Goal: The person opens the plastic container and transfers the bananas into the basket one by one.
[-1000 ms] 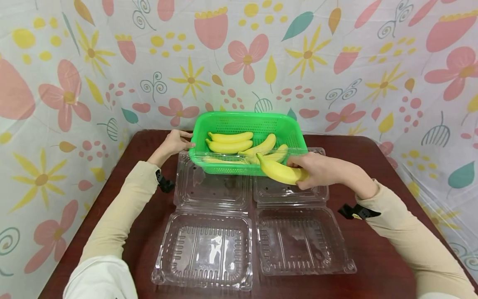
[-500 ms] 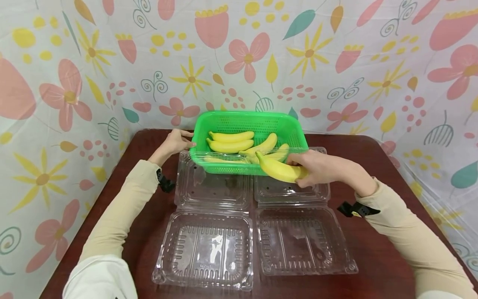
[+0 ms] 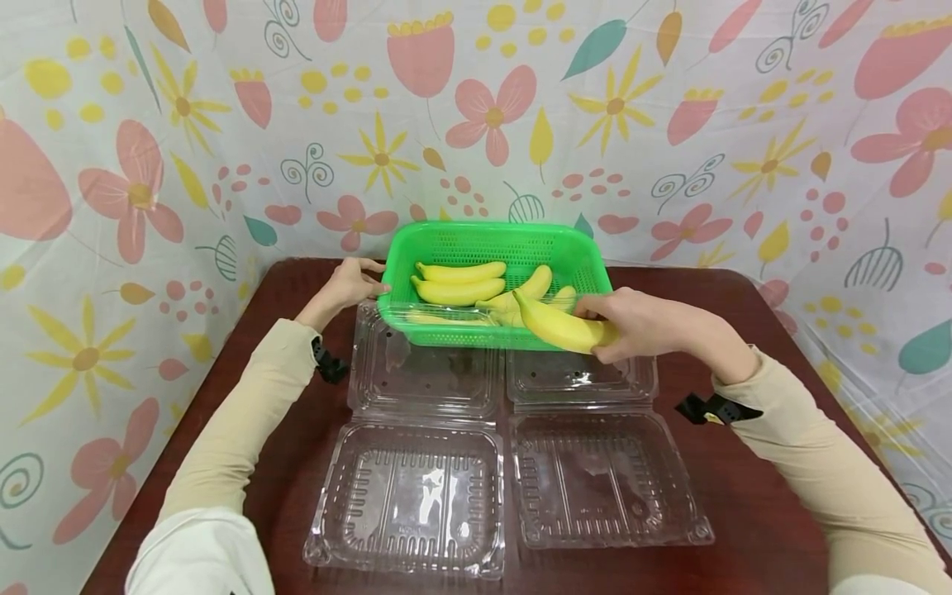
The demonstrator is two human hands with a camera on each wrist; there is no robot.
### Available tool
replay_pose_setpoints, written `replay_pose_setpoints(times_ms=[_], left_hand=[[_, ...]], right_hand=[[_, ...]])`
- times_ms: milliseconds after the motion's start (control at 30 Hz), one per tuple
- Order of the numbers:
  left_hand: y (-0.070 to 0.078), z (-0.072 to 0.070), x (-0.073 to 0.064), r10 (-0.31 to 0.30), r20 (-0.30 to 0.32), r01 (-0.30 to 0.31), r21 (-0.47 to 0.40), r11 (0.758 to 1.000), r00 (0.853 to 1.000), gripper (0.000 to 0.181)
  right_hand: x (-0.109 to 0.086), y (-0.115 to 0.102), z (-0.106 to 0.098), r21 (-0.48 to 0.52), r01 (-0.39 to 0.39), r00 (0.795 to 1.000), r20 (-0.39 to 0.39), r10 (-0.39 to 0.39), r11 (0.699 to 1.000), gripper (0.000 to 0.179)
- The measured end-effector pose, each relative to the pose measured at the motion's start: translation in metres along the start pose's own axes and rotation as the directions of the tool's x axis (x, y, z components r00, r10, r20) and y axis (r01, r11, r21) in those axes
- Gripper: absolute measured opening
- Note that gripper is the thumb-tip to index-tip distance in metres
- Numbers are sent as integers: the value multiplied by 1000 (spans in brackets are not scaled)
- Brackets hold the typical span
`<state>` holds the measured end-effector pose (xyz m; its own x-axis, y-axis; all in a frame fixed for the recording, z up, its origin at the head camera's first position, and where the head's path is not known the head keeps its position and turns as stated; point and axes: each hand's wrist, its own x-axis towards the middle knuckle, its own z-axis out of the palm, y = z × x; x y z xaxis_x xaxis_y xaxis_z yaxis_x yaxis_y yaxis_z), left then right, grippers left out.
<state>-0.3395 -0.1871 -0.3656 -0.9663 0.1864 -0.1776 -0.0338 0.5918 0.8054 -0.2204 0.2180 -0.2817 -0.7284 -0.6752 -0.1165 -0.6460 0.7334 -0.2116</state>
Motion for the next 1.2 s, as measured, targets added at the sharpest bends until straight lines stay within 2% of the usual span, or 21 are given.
replay_pose_setpoints(times_ms=[300,600,800,1200], left_hand=[[3,-1,-1,5,-8,-4,27,1000,1000,51],[0,1,0,2,6,-1,-21,1000,1000,51],[-1,1,1,13,5,-13,1,1000,1000,51],[1,2,0,-2,-3,2,-16,1000,1000,51]], right_hand=[[3,4,-9,7,0,1000,-22,1,1000,33],[7,8,-11,-15,13,999,-41,-14,1000,34],[11,13,-14,-32,11,999,-48,-13,999,35],[21,17,-16,-16,11,997,-73,-12,1000,35]])
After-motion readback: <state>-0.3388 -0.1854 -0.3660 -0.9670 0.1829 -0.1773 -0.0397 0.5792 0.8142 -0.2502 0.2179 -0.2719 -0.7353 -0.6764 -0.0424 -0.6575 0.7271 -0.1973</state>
